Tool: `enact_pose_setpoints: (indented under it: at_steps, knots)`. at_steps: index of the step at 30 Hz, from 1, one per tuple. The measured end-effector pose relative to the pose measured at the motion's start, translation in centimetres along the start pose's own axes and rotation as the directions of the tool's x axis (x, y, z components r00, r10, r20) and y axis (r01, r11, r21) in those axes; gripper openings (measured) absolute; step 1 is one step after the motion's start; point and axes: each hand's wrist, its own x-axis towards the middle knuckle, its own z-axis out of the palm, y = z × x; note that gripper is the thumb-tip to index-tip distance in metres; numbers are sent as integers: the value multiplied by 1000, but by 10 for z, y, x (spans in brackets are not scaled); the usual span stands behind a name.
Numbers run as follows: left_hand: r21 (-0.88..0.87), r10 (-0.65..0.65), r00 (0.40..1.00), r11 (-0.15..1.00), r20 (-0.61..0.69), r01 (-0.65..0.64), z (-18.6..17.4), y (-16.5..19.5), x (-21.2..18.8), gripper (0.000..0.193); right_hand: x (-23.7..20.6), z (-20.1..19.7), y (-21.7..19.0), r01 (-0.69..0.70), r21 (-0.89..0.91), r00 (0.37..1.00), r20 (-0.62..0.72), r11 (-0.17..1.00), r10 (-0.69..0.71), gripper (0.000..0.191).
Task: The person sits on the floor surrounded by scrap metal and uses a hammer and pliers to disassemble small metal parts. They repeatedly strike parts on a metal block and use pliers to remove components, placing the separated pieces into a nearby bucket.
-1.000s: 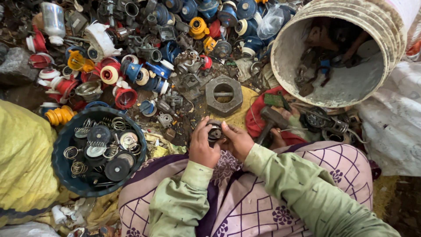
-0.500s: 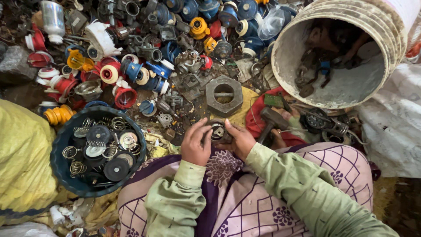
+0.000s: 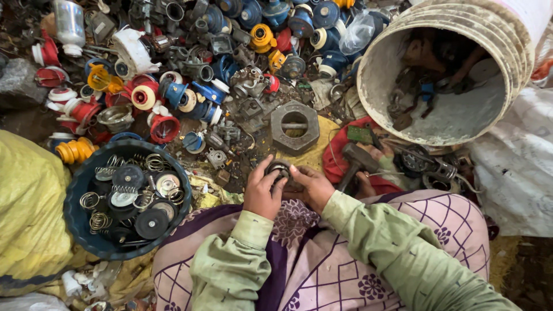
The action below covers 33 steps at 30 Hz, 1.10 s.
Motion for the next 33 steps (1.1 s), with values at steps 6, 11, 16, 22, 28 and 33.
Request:
enact_pose_setpoints:
  at_steps: [6, 11, 16, 22, 28, 33]
  knots:
    - [-39, -43, 999, 998, 14, 44, 0, 8, 2, 48, 5, -9, 6, 46, 17, 998, 44, 999, -47, 40]
    - [35, -50, 999, 998, -14, 50, 0, 9, 0, 36, 7, -11, 15, 70, 3, 997, 40, 998, -70, 37]
    - [53, -70, 997, 996, -34, 72, 1, 15, -1, 31, 7, -9, 19, 95, -37, 995, 13, 995, -94, 35]
    - [87, -120, 988, 988, -96, 129, 6, 26, 2, 30, 13, -13, 25, 97, -95, 994, -38, 991, -101, 37]
    - [41, -41, 991, 998, -125, 46, 21, 8, -3, 35, 9, -9, 13, 68, -76, 993, -93, 995, -75, 37]
    - [-532, -517, 855, 735, -38, 421, 20, -34, 2, 35, -12, 17, -23, -37, -59, 999, -30, 998, 35, 56]
